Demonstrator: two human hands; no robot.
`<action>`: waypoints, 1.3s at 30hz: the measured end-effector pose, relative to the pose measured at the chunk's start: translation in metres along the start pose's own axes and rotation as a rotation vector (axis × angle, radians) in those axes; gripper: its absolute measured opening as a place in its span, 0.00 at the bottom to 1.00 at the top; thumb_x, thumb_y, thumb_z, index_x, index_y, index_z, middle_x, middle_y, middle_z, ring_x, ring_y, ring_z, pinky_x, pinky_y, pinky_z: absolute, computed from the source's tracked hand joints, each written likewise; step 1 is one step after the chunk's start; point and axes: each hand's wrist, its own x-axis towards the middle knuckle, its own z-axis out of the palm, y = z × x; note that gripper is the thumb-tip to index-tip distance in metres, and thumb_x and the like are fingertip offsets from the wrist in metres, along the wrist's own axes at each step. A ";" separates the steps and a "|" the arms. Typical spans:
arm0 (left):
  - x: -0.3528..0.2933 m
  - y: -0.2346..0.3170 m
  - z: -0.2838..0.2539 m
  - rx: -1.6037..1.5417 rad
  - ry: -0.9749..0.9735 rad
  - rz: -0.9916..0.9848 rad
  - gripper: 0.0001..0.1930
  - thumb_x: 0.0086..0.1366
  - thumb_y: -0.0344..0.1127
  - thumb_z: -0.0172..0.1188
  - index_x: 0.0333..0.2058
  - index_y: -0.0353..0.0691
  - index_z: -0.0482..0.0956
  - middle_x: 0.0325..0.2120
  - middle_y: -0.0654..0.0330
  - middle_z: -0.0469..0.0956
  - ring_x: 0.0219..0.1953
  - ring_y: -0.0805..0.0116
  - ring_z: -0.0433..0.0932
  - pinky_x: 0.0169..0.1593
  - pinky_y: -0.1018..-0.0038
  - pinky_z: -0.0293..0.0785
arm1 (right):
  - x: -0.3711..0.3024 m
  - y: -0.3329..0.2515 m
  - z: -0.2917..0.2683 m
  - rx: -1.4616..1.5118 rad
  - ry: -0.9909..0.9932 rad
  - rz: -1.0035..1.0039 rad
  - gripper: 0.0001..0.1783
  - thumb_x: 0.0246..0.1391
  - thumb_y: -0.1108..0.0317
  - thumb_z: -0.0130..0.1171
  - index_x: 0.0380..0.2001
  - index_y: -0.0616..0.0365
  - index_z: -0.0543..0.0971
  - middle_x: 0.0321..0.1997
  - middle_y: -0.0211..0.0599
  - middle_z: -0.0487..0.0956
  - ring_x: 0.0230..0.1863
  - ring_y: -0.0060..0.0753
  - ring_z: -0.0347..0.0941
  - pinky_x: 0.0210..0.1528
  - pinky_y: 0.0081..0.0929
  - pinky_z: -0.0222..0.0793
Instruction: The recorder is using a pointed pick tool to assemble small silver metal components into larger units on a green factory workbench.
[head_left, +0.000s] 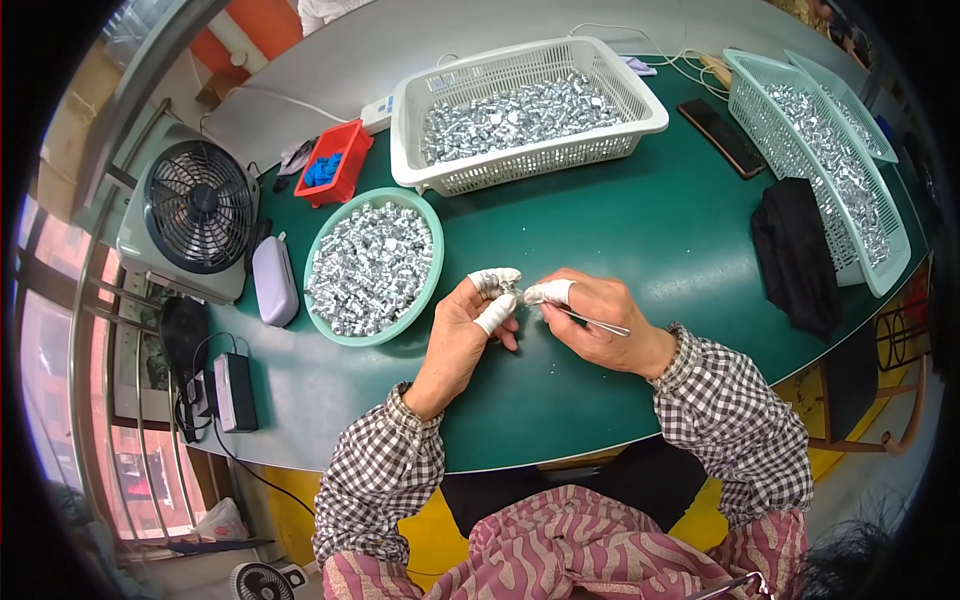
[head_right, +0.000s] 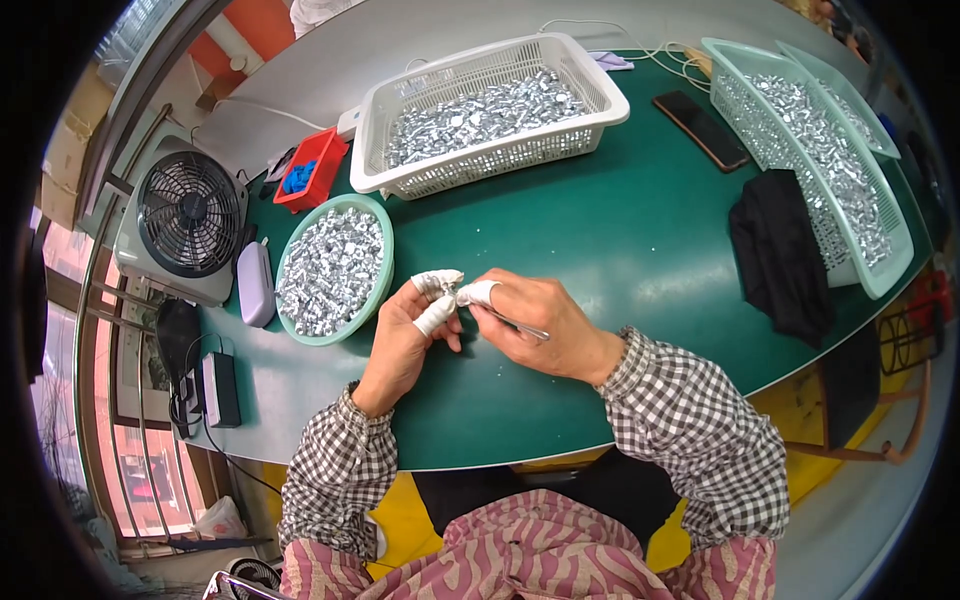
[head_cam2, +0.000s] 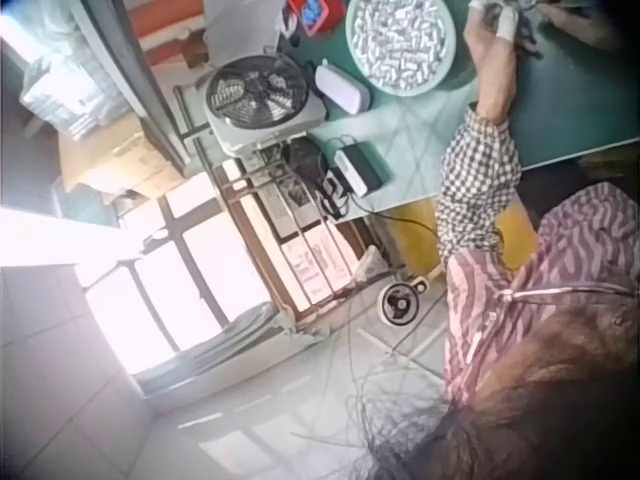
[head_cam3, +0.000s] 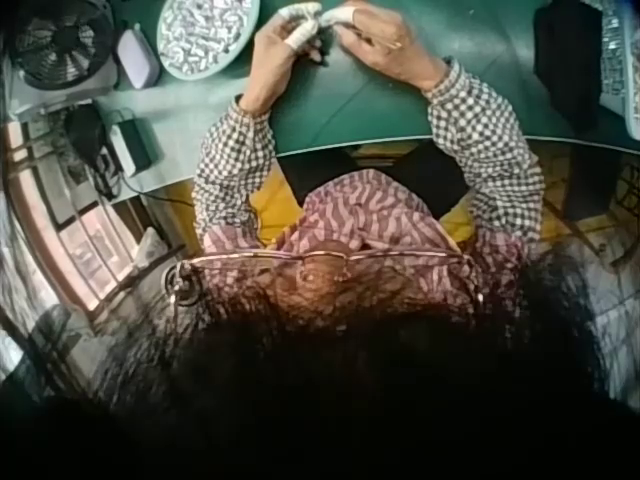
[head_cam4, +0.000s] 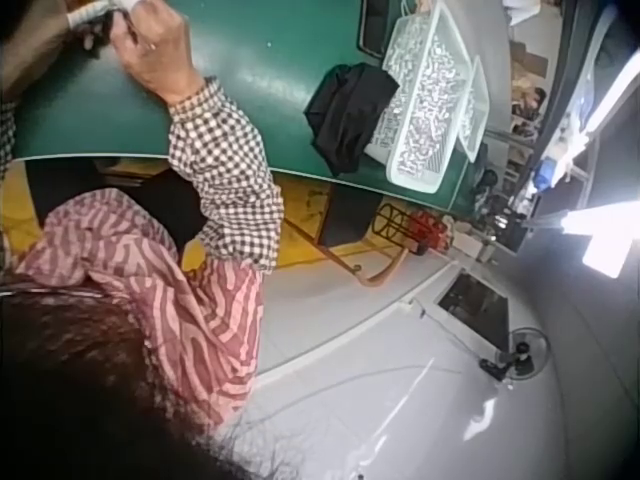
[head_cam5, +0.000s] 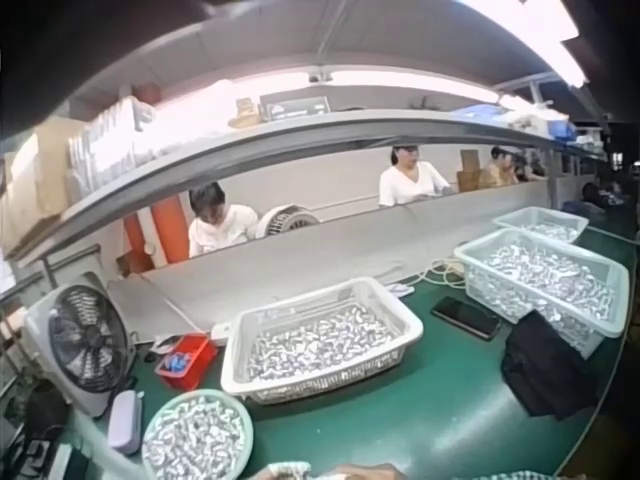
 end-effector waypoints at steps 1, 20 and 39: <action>0.000 0.000 0.000 -0.003 -0.002 0.000 0.14 0.61 0.29 0.54 0.45 0.33 0.69 0.30 0.62 0.72 0.26 0.78 0.70 0.25 0.82 0.72 | 0.000 0.000 0.000 -0.004 0.003 -0.003 0.08 0.42 0.83 0.55 0.30 0.67 0.74 0.30 0.43 0.77 0.24 0.33 0.74 0.24 0.24 0.69; -0.003 0.005 0.005 -0.231 -0.019 0.058 0.13 0.64 0.35 0.50 0.45 0.34 0.69 0.30 0.64 0.70 0.26 0.77 0.69 0.24 0.81 0.69 | -0.003 0.002 0.003 -0.045 -0.081 0.024 0.05 0.47 0.76 0.56 0.22 0.63 0.70 0.22 0.40 0.72 0.19 0.41 0.69 0.20 0.31 0.64; -0.002 -0.005 0.007 -0.179 -0.007 -0.032 0.18 0.67 0.44 0.44 0.41 0.33 0.70 0.21 0.66 0.68 0.19 0.80 0.66 0.17 0.84 0.63 | -0.006 -0.004 0.015 -0.728 -0.222 -0.274 0.07 0.41 0.73 0.53 0.17 0.57 0.66 0.16 0.35 0.67 0.14 0.30 0.67 0.16 0.26 0.62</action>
